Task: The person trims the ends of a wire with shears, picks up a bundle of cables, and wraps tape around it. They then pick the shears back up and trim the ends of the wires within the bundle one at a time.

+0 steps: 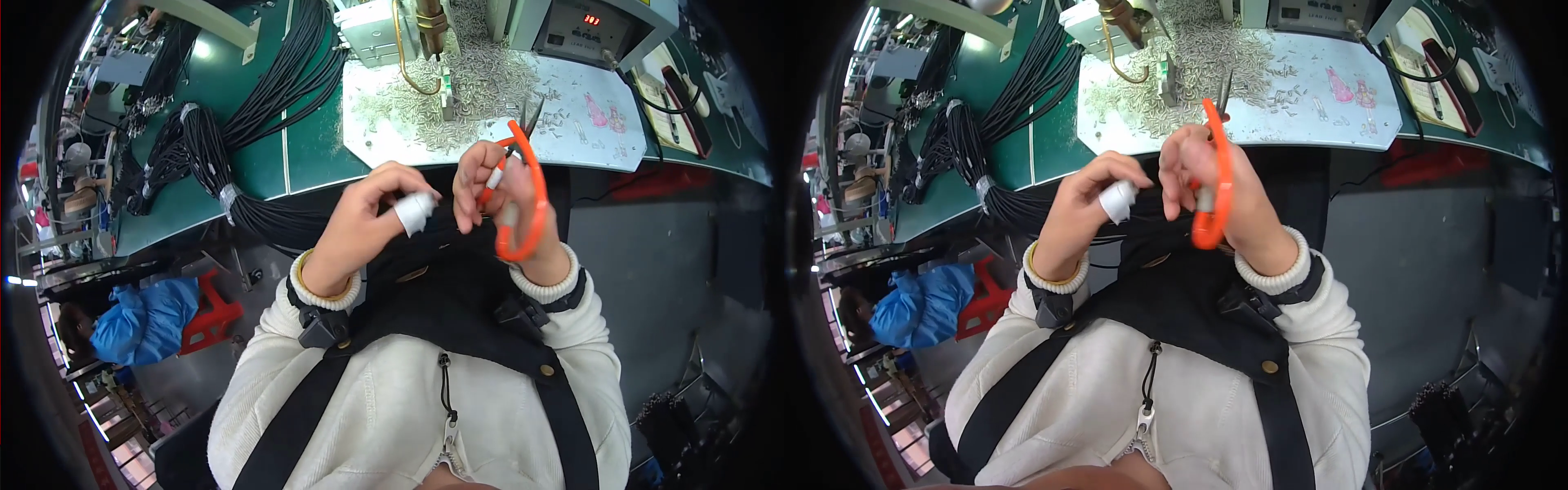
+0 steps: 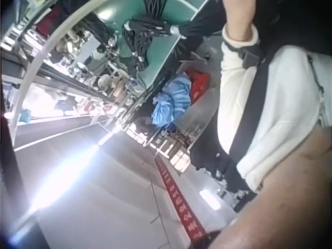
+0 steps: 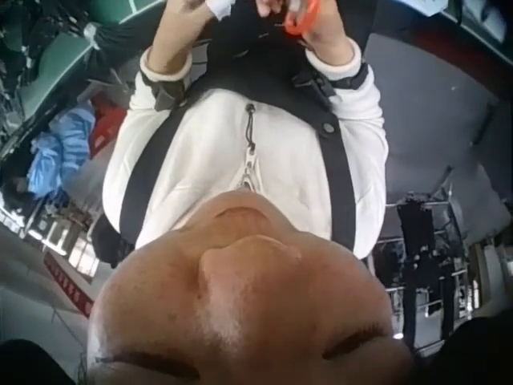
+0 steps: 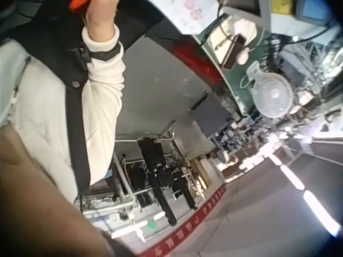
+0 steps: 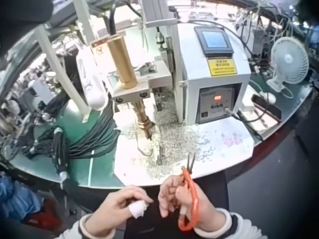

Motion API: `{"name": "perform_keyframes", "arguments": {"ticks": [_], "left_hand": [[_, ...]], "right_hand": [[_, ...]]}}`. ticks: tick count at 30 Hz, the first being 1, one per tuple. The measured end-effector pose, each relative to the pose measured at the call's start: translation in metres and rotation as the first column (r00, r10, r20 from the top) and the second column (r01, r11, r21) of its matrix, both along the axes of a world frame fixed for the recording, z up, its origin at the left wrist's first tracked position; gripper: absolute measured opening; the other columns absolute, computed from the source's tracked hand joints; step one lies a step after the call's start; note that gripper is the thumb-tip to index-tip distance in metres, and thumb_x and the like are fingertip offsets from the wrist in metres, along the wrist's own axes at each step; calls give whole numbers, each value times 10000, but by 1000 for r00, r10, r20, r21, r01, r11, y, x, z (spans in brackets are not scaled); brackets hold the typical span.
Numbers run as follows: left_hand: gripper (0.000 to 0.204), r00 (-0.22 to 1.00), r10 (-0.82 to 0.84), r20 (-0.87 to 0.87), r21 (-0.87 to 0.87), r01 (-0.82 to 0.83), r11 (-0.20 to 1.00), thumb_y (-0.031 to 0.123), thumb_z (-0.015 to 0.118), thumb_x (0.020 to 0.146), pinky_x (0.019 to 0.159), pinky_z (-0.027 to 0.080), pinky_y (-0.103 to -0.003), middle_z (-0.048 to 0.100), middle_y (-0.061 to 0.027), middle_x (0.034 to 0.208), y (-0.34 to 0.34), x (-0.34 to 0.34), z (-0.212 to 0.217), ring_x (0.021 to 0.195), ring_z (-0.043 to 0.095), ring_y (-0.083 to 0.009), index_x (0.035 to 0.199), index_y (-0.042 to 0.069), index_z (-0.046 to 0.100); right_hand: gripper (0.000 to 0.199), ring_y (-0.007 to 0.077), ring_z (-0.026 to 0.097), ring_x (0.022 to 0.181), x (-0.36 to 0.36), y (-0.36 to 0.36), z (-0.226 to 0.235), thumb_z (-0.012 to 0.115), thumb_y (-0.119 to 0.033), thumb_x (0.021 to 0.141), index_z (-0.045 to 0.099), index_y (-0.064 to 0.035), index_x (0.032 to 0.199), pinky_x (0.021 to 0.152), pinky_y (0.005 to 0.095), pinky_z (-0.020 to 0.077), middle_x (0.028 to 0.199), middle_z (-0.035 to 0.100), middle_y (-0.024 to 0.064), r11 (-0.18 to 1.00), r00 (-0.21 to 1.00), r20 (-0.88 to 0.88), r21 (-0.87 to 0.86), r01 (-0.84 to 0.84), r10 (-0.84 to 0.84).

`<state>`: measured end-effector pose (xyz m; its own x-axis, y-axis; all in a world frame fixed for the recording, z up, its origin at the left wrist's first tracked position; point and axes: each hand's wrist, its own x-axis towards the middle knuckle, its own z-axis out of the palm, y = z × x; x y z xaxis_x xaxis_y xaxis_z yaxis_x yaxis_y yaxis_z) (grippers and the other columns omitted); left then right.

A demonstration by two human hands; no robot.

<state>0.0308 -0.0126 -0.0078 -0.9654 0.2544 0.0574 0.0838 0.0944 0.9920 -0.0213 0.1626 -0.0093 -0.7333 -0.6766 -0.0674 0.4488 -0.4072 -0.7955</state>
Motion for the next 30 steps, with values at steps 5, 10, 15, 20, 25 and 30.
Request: {"name": "perform_keyframes", "arguments": {"ticks": [5,10,15,20,25,30], "left_hand": [[195,893,-82,442,377,-102,921,138,539,838,658,446,-201,603,-69,813,14,14,24,746,584,-120,984,9,534],[200,804,-332,494,584,-23,812,136,544,831,634,465,-211,608,-81,785,8,23,11,723,600,-134,984,8,530],[166,816,-311,487,616,-68,785,99,550,819,614,473,-213,609,-83,769,14,25,14,698,604,-140,951,-1,536],[130,902,-239,359,665,-67,744,51,559,798,607,476,-216,607,-85,772,23,20,7,680,603,-143,909,-14,544],[119,931,-66,360,608,-181,773,36,572,782,626,466,-227,588,-69,783,36,14,10,664,580,-141,891,-8,552],[269,954,140,-266,77,-124,989,-25,535,726,694,442,-280,571,-94,928,35,-1,-7,780,552,-170,989,20,574]], "right_hand": [[340,100,469,603,15,-5,-1,546,-336,780,446,-20,859,571,212,379,704,479,49,935,874,-436,166,313,-215],[301,106,465,602,16,4,10,581,-251,761,444,-8,875,584,220,391,684,472,40,871,616,-784,246,425,-80],[299,113,483,610,23,15,23,577,-235,762,441,6,874,592,225,408,668,488,42,812,662,-732,479,332,161],[296,115,505,631,26,20,12,561,-237,786,445,17,883,599,228,422,682,516,54,775,751,-607,595,213,259],[333,136,549,747,22,20,-2,536,-214,830,457,52,1015,651,232,446,849,563,101,876,893,-437,465,124,106],[428,191,562,931,13,22,1,542,-163,839,405,72,1170,758,249,465,1066,545,160,940,941,-316,270,210,-120]]}}
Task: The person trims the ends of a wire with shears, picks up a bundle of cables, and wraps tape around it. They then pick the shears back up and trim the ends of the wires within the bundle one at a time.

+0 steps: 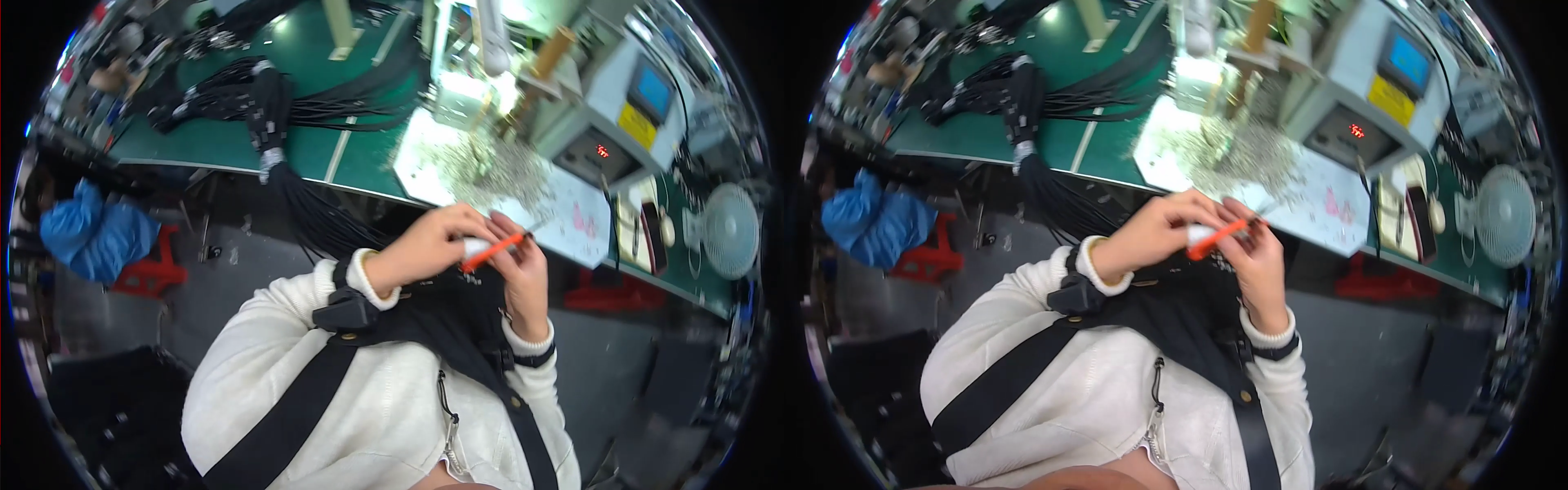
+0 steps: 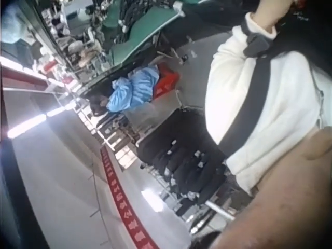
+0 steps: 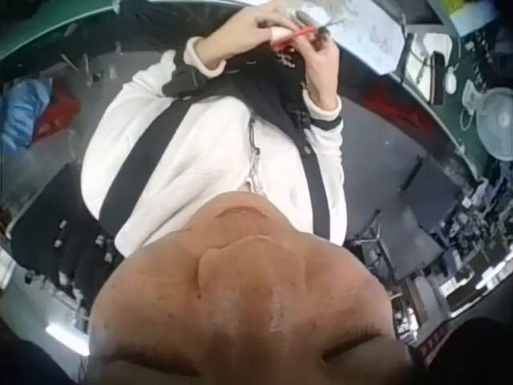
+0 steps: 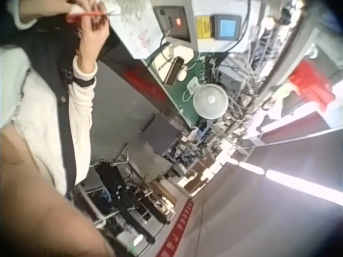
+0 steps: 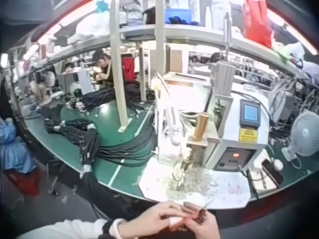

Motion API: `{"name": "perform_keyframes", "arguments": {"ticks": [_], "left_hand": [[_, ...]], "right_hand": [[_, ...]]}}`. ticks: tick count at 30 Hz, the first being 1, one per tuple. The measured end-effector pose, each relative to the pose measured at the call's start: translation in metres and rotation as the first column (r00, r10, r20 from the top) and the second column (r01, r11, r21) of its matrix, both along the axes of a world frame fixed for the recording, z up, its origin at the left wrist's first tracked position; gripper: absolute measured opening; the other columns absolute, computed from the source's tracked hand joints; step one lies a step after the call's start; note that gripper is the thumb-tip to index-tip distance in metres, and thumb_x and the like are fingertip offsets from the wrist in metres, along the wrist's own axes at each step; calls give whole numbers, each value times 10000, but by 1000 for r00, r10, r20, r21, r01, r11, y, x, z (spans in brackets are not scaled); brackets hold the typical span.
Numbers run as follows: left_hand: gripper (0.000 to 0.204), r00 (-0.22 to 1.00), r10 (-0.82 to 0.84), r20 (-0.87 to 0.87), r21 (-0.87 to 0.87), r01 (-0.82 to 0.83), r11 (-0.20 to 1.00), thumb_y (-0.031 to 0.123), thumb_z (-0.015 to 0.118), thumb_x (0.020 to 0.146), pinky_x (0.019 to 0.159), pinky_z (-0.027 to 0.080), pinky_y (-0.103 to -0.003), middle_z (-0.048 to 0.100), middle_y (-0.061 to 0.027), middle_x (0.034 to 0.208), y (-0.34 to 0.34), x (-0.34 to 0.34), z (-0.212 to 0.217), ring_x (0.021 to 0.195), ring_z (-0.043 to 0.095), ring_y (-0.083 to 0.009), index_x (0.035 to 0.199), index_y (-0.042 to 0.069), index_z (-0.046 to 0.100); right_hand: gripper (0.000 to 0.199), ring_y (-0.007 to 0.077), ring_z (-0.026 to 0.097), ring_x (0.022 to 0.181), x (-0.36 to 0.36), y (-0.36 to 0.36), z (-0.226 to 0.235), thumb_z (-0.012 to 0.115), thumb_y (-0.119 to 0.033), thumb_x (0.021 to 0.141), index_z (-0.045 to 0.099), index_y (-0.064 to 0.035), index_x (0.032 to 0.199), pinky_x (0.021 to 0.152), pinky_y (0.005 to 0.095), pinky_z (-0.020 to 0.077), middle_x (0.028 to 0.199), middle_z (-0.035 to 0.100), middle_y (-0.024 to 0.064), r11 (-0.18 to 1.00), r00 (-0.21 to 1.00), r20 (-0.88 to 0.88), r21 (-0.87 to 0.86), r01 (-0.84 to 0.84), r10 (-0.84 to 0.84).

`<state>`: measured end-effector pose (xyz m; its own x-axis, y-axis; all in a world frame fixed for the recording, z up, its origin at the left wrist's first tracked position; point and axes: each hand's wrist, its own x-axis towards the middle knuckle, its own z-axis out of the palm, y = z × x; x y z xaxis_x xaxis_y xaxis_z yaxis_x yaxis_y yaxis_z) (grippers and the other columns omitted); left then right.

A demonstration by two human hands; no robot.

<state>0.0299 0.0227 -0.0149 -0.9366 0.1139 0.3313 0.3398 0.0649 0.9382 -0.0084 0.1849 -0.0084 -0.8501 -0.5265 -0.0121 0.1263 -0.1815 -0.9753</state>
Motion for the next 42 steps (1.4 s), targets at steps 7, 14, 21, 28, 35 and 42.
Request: {"name": "perform_keyframes", "arguments": {"ticks": [7,14,21,28,35,42], "left_hand": [[298,913,368,178,-90,-357,930,19,561,707,737,408,-262,554,-77,895,-34,-13,20,836,528,-184,1003,50,584],[593,-85,822,-563,-530,-726,-438,146,691,629,749,415,-416,522,-110,948,-159,11,3,972,459,-299,1146,44,420],[730,-51,998,-34,-602,-796,-61,174,725,568,724,441,-412,527,-192,903,-198,30,-35,807,532,-371,1161,-14,343],[611,87,966,242,-225,-964,144,54,649,597,696,457,-320,517,-151,925,-202,58,-18,731,549,-251,1116,-41,343],[521,317,940,-128,-9,-948,319,-26,618,626,579,476,-279,501,-110,938,-227,78,139,722,545,-167,1074,-29,352],[427,561,691,-456,150,-717,681,12,505,734,548,465,-224,541,-123,902,-223,176,285,661,554,-158,1136,-26,366]], "right_hand": [[365,229,578,910,-50,39,18,588,-159,798,487,48,1083,720,313,462,1021,571,180,646,891,-440,713,273,109],[436,334,589,768,-82,54,29,699,-303,662,568,-23,970,650,366,470,822,605,189,299,647,-680,733,611,344],[418,330,596,714,-99,43,55,701,-332,634,597,-36,910,624,387,467,783,620,156,-60,715,-413,843,534,564],[341,262,617,661,-106,67,47,682,-249,671,591,15,867,580,325,470,755,623,163,238,693,-585,808,538,421],[224,164,617,677,-38,58,70,567,-103,770,559,72,908,576,224,458,758,630,134,927,959,-253,374,-26,129],[396,189,622,698,-35,-57,50,536,-305,826,528,58,984,599,218,462,808,627,155,436,490,252,242,-867,834]]}}
